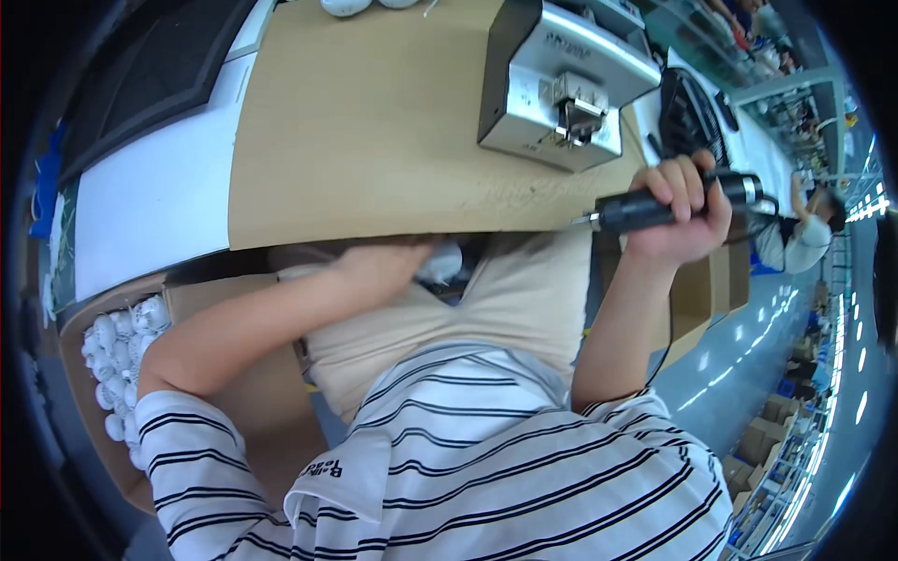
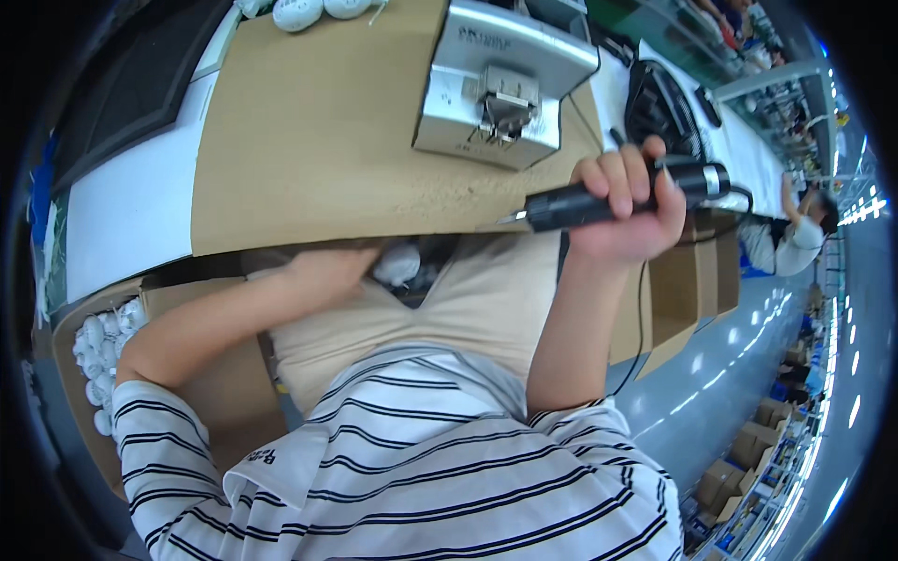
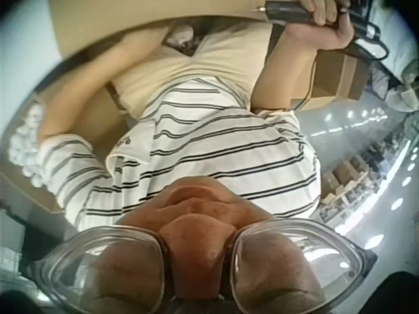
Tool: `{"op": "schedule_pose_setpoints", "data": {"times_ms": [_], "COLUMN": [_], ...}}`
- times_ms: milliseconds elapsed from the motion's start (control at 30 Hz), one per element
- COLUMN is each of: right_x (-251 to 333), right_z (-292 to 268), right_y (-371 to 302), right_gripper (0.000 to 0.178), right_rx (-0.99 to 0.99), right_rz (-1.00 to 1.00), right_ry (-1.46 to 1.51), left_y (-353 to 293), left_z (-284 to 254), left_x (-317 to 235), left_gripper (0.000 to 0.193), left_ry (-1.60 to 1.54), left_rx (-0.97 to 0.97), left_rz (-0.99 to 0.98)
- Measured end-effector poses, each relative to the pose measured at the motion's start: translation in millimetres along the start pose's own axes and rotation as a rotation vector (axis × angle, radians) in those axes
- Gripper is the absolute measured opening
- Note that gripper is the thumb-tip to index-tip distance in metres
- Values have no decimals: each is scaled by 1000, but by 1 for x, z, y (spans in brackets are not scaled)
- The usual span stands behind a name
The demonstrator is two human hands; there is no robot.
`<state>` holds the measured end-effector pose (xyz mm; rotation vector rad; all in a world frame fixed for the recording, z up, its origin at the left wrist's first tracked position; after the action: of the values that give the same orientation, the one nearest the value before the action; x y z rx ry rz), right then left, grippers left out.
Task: Assembling white plastic electronic housings by driving screws into pre-drilled holes using an electric screwdriver.
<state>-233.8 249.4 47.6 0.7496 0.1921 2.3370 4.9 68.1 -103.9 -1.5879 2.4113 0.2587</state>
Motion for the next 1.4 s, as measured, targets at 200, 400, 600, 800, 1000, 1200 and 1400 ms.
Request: {"op": "schedule_pose_setpoints", "data": {"times_ms": [200,400,600,800,1000,1200,1400], "right_x": [-6,-19,-10,-14,-14,-13,-10], "right_z": [-73,-81,-85,-78,-73,-72,-73], "right_y": [14,12,0,8,6,-6,-11], "right_gripper": [19,15,18,23,27,17,25], "right_rx": [-164,-317,-264,-244,-316,-573,-638], "right_rz": [-31,-25,-15,-1,-100,-36,-44], "right_ry": [176,37,78,122,-58,-90,-144], "left_y": [-7,8,41,46,52,80,96], "left_z": [-48,-136,-249,-314,-328,-314,-299], "left_x": [0,-31,75,316,508,575,496], "left_gripper": [69,57,31,35,73,91,88], "left_ry": [-235,-724,-496,-59,709,394,186], "left_rx": [851,249,-114,-619,-553,-66,-197], "left_rz": [-265,287,-28,-524,-821,-979,-655]}}
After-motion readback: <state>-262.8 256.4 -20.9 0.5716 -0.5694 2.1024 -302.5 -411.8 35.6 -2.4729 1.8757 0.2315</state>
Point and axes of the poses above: each hand's wrist, its own y-axis towards the middle knuckle, its own z-axis out of the palm, x = y × z, the point moved 4 cm from there along y, towards the middle knuckle, and after that the axes turned 12 degrees about z, right-handed, at the moved point
